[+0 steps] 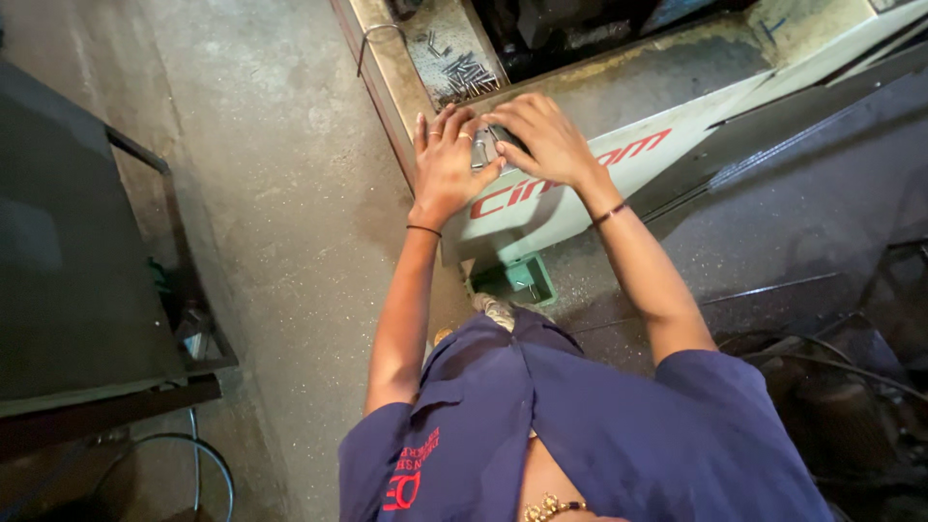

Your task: The person sorts small metal fasteners on a machine table, picking them up and placing them into a green bin. The person repeatedly handles the fasteners one at a time or in small groups, moving them from the table surface into the bin.

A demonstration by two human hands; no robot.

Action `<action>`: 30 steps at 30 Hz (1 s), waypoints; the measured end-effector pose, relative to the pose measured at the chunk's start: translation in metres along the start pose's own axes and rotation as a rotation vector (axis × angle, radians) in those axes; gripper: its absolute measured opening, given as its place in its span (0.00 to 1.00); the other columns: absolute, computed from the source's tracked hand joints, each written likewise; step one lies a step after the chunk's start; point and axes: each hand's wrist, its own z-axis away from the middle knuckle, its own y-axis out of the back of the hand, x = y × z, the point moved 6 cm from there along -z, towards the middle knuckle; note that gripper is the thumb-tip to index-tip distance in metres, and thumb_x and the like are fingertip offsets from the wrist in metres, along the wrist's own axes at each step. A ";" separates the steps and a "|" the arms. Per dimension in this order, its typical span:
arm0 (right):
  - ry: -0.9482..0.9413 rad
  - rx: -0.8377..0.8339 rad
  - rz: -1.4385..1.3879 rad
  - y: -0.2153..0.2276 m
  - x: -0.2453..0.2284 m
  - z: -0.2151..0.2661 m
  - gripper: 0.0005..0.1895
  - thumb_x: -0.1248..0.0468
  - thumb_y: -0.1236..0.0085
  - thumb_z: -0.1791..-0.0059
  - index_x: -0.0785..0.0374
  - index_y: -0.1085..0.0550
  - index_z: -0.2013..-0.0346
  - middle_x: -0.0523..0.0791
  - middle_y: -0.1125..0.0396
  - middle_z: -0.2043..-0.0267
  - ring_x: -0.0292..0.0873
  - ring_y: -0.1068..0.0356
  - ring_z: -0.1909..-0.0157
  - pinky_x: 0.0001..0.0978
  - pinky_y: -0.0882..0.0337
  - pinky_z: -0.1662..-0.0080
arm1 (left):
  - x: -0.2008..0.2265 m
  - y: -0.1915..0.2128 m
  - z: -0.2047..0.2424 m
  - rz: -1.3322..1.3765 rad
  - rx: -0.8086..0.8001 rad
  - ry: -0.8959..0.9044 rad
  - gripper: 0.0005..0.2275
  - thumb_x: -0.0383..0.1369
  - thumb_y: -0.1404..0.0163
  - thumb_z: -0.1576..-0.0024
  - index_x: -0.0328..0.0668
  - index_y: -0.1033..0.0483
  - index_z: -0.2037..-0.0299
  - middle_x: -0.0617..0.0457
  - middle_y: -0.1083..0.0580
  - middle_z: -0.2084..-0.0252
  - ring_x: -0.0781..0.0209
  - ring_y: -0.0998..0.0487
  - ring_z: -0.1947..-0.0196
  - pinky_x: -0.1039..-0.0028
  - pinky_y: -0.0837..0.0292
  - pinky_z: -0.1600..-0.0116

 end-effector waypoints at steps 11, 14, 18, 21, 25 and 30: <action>0.066 -0.041 -0.004 0.007 -0.014 0.032 0.29 0.55 0.39 0.50 0.61 0.29 0.36 0.48 0.35 0.33 0.53 0.39 0.30 0.47 0.37 0.34 | 0.030 0.010 0.025 -0.109 0.023 -0.164 0.32 0.49 0.42 0.44 0.38 0.31 0.34 0.46 0.31 0.33 0.50 0.36 0.29 0.53 0.44 0.27; 0.066 0.055 -0.039 0.006 -0.010 0.038 0.26 0.66 0.39 0.54 0.57 0.25 0.40 0.44 0.30 0.36 0.49 0.33 0.32 0.43 0.32 0.34 | 0.031 0.008 0.026 -0.073 0.013 -0.167 0.26 0.42 0.43 0.44 0.41 0.29 0.36 0.49 0.29 0.34 0.52 0.33 0.31 0.59 0.41 0.27; 0.036 0.197 -0.201 0.005 -0.002 0.041 0.19 0.70 0.35 0.53 0.56 0.22 0.47 0.41 0.27 0.42 0.46 0.29 0.37 0.38 0.28 0.37 | 0.028 0.007 0.031 0.012 0.056 -0.150 0.19 0.32 0.43 0.43 0.48 0.24 0.40 0.53 0.24 0.38 0.55 0.26 0.34 0.64 0.37 0.27; -0.017 0.148 -0.207 0.000 0.012 0.038 0.26 0.80 0.48 0.58 0.58 0.22 0.49 0.42 0.25 0.45 0.47 0.26 0.40 0.39 0.26 0.37 | 0.023 0.004 0.027 0.117 0.088 -0.130 0.15 0.29 0.45 0.42 0.50 0.22 0.44 0.51 0.21 0.43 0.53 0.22 0.40 0.63 0.31 0.31; -0.077 0.067 -0.236 -0.002 0.031 0.027 0.14 0.71 0.41 0.53 0.61 0.23 0.52 0.47 0.27 0.52 0.52 0.27 0.48 0.42 0.28 0.46 | 0.003 -0.006 0.008 0.080 0.018 0.141 0.11 0.39 0.42 0.38 0.43 0.22 0.51 0.44 0.22 0.60 0.42 0.22 0.56 0.56 0.29 0.49; -0.112 -0.010 -0.345 0.002 0.037 0.006 0.20 0.58 0.33 0.51 0.66 0.25 0.50 0.51 0.30 0.55 0.55 0.30 0.52 0.44 0.31 0.50 | 0.004 0.002 -0.016 0.224 0.084 0.063 0.15 0.39 0.41 0.40 0.39 0.24 0.49 0.42 0.24 0.57 0.40 0.25 0.54 0.56 0.33 0.48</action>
